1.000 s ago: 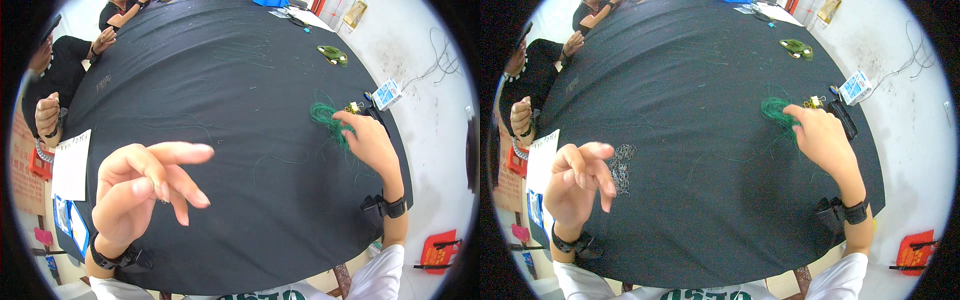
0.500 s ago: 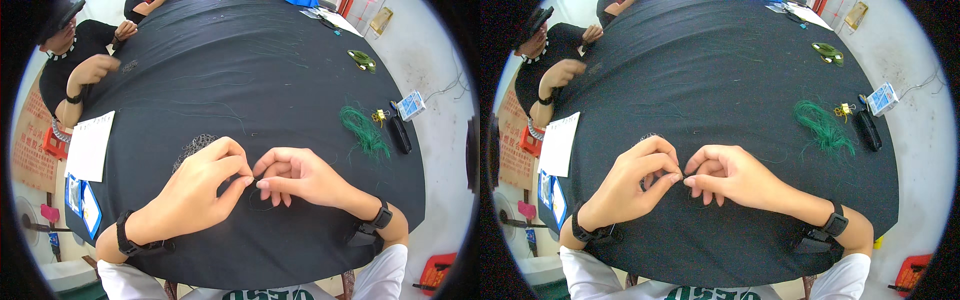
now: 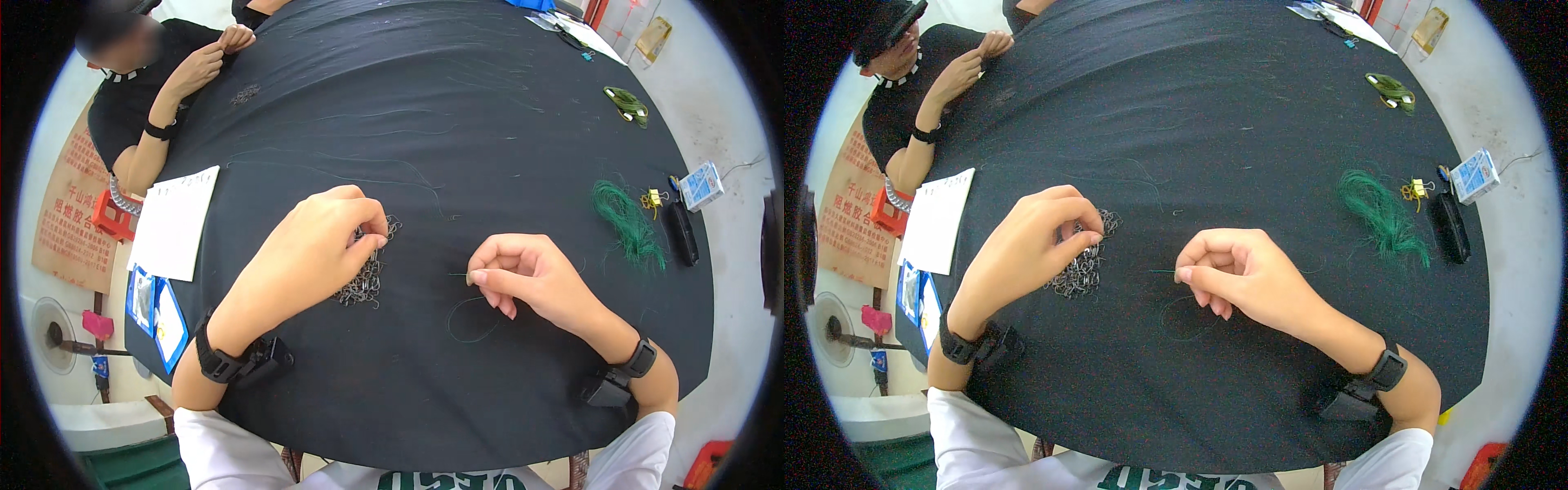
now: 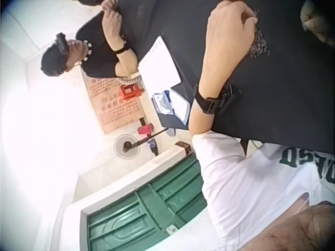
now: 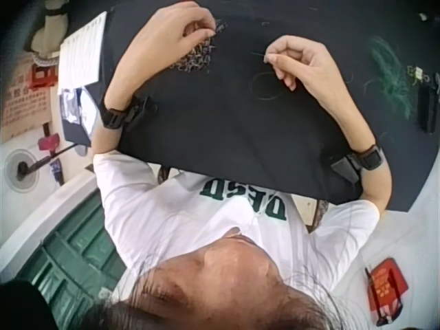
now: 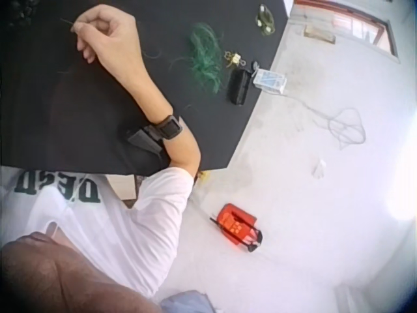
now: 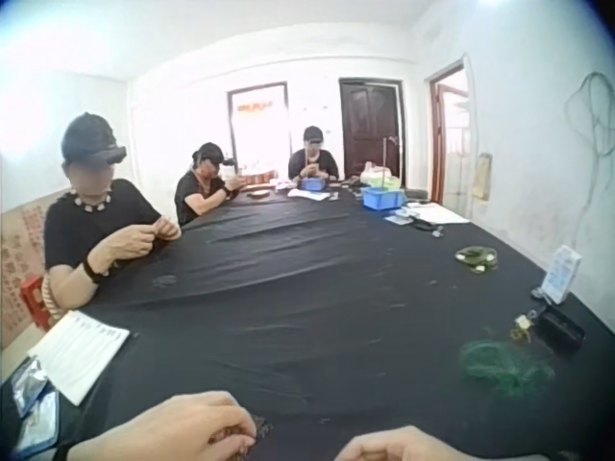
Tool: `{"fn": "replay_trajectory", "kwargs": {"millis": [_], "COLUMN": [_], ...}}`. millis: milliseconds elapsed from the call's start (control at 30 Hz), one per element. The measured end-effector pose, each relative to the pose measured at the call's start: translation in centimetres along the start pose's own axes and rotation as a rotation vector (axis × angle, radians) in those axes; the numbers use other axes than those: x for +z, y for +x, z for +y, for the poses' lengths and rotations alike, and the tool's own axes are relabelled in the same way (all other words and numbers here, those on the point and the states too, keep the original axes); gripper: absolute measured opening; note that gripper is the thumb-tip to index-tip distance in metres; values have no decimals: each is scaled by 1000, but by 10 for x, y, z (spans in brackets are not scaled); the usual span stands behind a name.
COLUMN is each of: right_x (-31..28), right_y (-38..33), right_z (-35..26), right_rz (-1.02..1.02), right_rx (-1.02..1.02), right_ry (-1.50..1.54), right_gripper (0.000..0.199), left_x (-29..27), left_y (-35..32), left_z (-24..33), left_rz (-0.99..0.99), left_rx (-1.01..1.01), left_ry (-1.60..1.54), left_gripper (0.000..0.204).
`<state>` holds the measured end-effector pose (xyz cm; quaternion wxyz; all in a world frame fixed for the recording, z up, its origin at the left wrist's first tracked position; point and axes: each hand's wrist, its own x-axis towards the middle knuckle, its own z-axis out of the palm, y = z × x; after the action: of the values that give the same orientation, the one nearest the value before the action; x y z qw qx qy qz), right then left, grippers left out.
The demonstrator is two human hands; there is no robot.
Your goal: Assembling fishing tackle by tying line to small hooks and swivels at a workshop table.
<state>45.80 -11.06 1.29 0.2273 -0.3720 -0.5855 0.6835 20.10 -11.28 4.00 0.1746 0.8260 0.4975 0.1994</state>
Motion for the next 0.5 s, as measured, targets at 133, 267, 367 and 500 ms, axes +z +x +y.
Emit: {"fn": "replay_trajectory", "kwargs": {"millis": [133, 267, 367, 500], "right_x": [2, 1, 2, 2], "right_y": [0, 1, 0, 1], "right_z": [-2, -1, -1, 0], "right_rz": [5, 1, 7, -3], "right_rx": [19, 18, 19, 4], "right_ry": [-20, -11, -17, -11], "right_gripper": [11, 11, 11, 11], "left_x": [-1, 3, 8, 7], "left_y": [-2, -3, -2, -1], "left_z": [-2, -3, -5, -5], "left_rz": [-52, -48, -63, -156], "left_rx": [-22, -39, -43, -87], "left_ry": [-5, -3, -33, -109], "left_gripper": [9, 11, 11, 11]}}
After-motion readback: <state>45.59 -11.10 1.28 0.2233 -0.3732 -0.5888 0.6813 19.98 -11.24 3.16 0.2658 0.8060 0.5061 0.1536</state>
